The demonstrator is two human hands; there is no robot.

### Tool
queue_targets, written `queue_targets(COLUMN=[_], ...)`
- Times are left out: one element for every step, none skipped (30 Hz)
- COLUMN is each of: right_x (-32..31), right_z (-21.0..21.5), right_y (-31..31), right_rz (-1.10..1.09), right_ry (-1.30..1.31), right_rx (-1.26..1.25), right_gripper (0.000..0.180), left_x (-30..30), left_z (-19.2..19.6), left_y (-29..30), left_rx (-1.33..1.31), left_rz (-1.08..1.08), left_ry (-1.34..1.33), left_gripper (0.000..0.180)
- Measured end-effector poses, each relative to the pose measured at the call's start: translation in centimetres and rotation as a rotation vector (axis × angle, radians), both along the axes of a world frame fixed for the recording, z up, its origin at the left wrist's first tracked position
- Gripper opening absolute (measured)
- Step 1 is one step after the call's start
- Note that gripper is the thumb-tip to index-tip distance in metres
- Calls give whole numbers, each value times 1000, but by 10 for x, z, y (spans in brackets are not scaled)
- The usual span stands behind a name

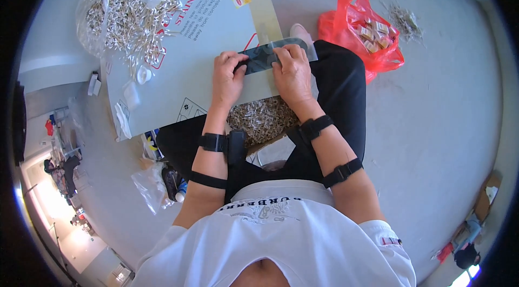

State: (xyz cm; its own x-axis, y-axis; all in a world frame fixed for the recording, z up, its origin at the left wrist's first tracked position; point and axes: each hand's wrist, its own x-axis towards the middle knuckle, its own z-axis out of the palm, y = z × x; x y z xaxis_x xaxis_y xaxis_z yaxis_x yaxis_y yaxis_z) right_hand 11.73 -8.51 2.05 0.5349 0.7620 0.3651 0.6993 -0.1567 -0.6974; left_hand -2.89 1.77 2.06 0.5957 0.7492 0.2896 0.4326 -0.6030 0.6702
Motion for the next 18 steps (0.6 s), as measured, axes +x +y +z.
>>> queue_targets(right_x=[-2,-2,-4,-6,-7,-7,-6,-4,-3,-3,-3,0,-2,-5,-10,-16,-22,-29], right_z=[-2,-3,-4,-4,-4,-5,-6,-7,-6,-1,5,7,9,13,15,16,17,16], right_y=[4,6,8,10,11,12,13,13,13,13,12,9,9,11,13,17,21,25], right_rz=[-14,-10,0,-14,-28,-18,-4,11,-8,-13,-18,-1,19,54,71,140,209,219], right_ry=[22,17,17,11,5,3,38,74,161,189,217,229,248,229,235,231,226,283], right_rx=[-76,-106,-106,-112,-119,-117,-112,-107,-100,-82,-65,-36,-7,0,6,34,64,12], right_gripper=[30,30,30,30,31,31,30,30,28,26,24,23,22,17,17,15,12,9], left_x=[-3,-4,-7,-9,-11,-13,-15,-17,-19,-22,-26,-28,-35,-42,-48,-55,-62,-66], left_z=[1,1,1,2,2,1,0,0,0,0,-1,-1,-6,-10,-12,-13,-14,-16], left_y=[-2,-3,-4,-4,-3,-2,0,2,4,4,7,12,19,29,38,49,62,74], left_rx=[-10,-20,-19,-31,-42,-40,-43,-45,-35,-47,-57,-3,9,49,86,95,51,1], left_rz=[8,14,24,11,-1,8,5,2,19,55,93,123,143,205,262,277,329,376], left_ry=[-1,-2,-2,6,14,12,-1,-13,-13,-16,-19,-8,-2,-31,-60,-55,-57,-65], left_gripper=[22,22,22,21,21,21,21,22,22,23,25,27,27,28,29,29,30,31])
